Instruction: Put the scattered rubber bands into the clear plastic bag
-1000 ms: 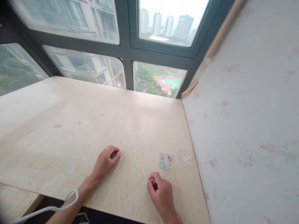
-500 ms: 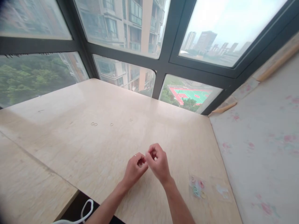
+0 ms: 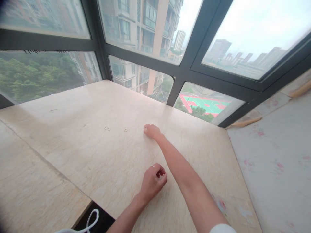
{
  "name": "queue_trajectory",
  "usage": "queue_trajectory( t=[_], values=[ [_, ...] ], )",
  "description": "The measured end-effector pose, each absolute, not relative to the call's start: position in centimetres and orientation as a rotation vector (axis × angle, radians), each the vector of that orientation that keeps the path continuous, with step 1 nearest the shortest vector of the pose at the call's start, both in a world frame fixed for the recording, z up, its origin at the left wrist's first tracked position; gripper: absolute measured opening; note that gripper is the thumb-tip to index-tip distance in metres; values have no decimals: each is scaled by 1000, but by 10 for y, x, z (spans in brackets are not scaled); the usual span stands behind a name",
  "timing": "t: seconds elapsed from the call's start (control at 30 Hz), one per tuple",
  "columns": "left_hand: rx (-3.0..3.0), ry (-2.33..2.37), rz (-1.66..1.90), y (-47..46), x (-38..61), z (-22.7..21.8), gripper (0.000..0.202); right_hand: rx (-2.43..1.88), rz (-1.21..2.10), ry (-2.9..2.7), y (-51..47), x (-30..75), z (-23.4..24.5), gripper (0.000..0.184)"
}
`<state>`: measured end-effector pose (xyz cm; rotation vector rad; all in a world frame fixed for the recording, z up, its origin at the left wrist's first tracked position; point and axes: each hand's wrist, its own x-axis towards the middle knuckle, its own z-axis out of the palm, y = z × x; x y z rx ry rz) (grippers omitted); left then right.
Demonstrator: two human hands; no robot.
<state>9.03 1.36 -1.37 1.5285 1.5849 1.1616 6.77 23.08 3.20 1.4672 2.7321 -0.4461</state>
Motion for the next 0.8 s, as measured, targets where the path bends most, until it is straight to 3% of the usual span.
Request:
queue_trajectory(
  t=[0.4,0.8],
  values=[
    [1585,1588,1180,16,90,-14,8,1174,59,2623,205,109,26,28],
    [1554,1561,1237,19,87,-15,9,1320,-200,2649,166,204,39,19]
  ],
)
